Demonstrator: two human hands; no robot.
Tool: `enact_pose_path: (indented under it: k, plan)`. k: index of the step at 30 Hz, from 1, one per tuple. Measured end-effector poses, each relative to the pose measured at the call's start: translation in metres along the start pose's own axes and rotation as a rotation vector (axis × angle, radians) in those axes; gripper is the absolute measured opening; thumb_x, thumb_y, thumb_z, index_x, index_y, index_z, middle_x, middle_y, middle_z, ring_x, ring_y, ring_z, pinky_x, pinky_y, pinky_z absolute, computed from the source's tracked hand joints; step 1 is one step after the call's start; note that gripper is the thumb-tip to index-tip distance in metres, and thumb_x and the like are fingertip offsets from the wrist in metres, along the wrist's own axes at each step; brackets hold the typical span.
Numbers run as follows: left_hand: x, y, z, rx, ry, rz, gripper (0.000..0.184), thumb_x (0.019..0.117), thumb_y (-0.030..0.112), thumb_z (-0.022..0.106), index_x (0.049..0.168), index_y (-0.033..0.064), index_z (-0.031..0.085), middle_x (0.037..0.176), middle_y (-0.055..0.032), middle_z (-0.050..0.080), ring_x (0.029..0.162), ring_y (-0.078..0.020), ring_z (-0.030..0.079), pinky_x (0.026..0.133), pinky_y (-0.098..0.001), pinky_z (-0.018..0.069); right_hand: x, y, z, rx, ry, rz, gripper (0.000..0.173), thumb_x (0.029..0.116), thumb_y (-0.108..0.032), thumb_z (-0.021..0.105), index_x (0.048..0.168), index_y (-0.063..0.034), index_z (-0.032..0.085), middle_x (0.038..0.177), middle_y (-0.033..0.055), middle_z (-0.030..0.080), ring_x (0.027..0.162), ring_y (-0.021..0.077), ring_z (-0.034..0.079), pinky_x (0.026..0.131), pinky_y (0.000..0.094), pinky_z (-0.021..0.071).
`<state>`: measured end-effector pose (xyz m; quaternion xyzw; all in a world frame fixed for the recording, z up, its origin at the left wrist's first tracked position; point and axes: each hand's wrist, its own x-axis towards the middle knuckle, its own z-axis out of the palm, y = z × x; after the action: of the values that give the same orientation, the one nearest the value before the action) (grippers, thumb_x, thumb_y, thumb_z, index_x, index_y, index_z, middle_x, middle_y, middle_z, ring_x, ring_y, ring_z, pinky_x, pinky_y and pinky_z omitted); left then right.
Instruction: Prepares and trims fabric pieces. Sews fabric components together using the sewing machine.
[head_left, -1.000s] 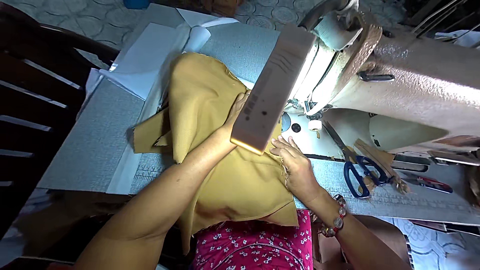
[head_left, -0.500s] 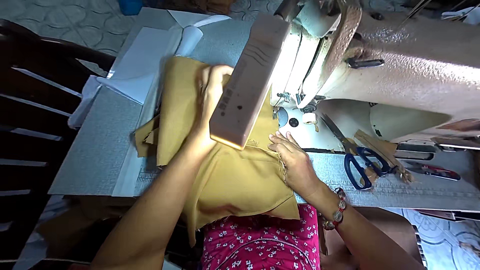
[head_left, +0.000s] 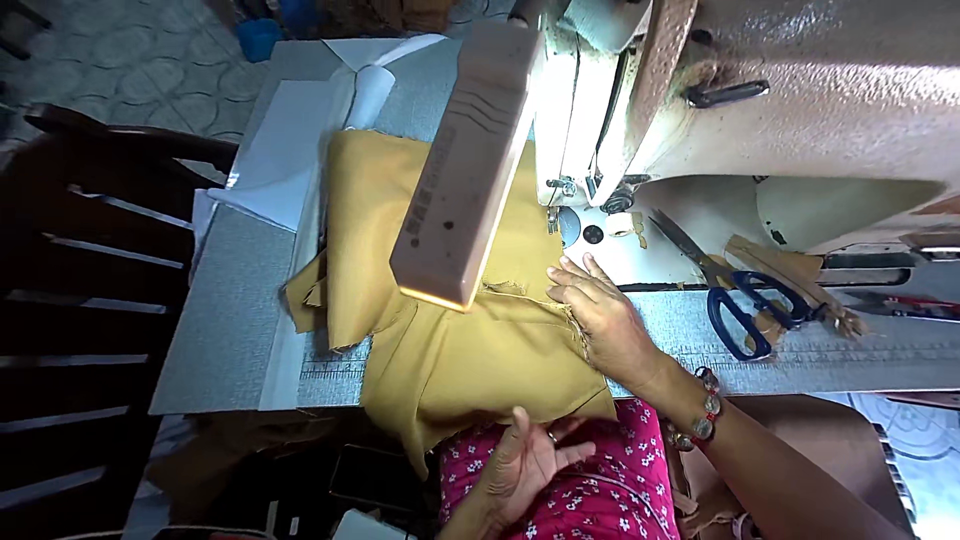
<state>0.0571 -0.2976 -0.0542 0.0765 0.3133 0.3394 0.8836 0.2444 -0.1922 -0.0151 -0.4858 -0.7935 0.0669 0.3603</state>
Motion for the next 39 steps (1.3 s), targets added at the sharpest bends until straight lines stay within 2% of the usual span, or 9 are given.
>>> enact_pose_path:
  k: [4,7,9,12,14,16,19,25,39]
  plan:
    - [-0.030,0.028,0.001,0.333,0.234,0.208,0.029,0.1035,0.026,0.053,0.119,0.0037,0.062,0.109,-0.0077,0.075,0.103,-0.0215,0.073,0.091,-0.0412,0.0608,0.001,-0.002,-0.001,-0.027,-0.033,0.018,0.018,0.0867,0.004,0.060,0.098,0.0029,0.074,0.129,0.0192,0.070,0.130,0.0369,0.061,0.115,0.0523,0.0423]
    - [-0.077,0.093,0.006,0.504,0.375,0.608,0.021,0.0951,0.046,0.065,0.101,0.0279,0.074,0.094,0.0098,0.078,0.090,-0.0037,0.074,0.081,-0.0273,0.0619,0.002,-0.001,0.004,-0.084,-0.002,0.001,0.019,0.0890,0.000,0.057,0.096,0.0024,0.074,0.126,0.0190,0.071,0.127,0.0361,0.064,0.113,0.0511,0.0449]
    - [-0.074,0.141,0.003,0.642,0.397,0.978,0.035,0.0939,0.056,0.061,0.118,0.0310,0.067,0.111,0.0136,0.074,0.106,-0.0024,0.069,0.090,-0.0274,0.0585,0.001,-0.001,0.006,-0.095,0.011,-0.003,0.019,0.0892,0.000,0.056,0.095,0.0018,0.074,0.125,0.0189,0.072,0.125,0.0359,0.065,0.112,0.0502,0.0457]
    - [-0.020,0.176,0.005,1.478,0.469,1.009,0.076,0.1061,0.058,0.028,0.161,0.0060,0.023,0.167,-0.0061,0.028,0.155,-0.0185,0.023,0.126,-0.0415,0.0225,0.001,-0.002,0.006,-0.087,0.012,-0.007,0.019,0.0895,0.001,0.057,0.096,0.0025,0.074,0.124,0.0192,0.072,0.125,0.0358,0.065,0.112,0.0503,0.0459]
    - [0.022,0.183,0.013,1.983,0.560,0.792,0.075,0.1039,0.057,0.029,0.160,0.0082,0.034,0.169,-0.0189,0.021,0.157,-0.0459,0.007,0.120,-0.0704,0.0025,0.002,-0.004,0.005,-0.090,0.000,0.002,0.019,0.0893,0.001,0.058,0.097,0.0035,0.075,0.125,0.0199,0.071,0.125,0.0363,0.065,0.111,0.0504,0.0460]
    - [0.050,0.209,0.007,2.220,0.533,0.698,0.068,0.1034,0.061,0.034,0.158,0.0204,0.042,0.168,-0.0163,0.025,0.154,-0.0542,0.008,0.114,-0.0798,0.0002,0.003,-0.008,0.006,-0.105,-0.012,0.020,0.018,0.0895,0.002,0.059,0.098,0.0034,0.075,0.126,0.0199,0.071,0.126,0.0360,0.064,0.112,0.0500,0.0460]
    - [0.061,0.249,0.011,2.254,0.432,0.624,0.059,0.1048,0.053,0.043,0.156,0.0232,0.046,0.169,-0.0118,0.025,0.156,-0.0493,0.005,0.116,-0.0767,-0.0032,0.003,-0.018,0.014,-0.119,0.001,0.044,0.017,0.0906,0.001,0.060,0.098,0.0018,0.075,0.127,0.0188,0.071,0.127,0.0355,0.064,0.112,0.0498,0.0462]
    - [0.078,0.187,0.087,2.165,-0.033,1.139,0.036,0.1017,0.015,0.045,0.117,0.0039,0.075,0.134,-0.0137,0.068,0.140,-0.0425,0.049,0.118,-0.0690,0.0196,-0.001,-0.019,0.019,-0.143,0.017,0.055,0.020,0.0929,-0.002,0.057,0.101,0.0021,0.075,0.127,0.0186,0.071,0.127,0.0349,0.064,0.112,0.0495,0.0459]
    - [0.089,0.153,0.080,2.164,0.156,0.808,0.042,0.1083,0.027,0.043,0.140,0.0095,0.064,0.155,-0.0093,0.051,0.149,-0.0423,0.035,0.117,-0.0726,0.0156,-0.004,-0.019,0.016,-0.144,0.098,0.104,0.021,0.0924,-0.002,0.057,0.098,0.0011,0.076,0.123,0.0177,0.073,0.126,0.0364,0.064,0.111,0.0504,0.0457]
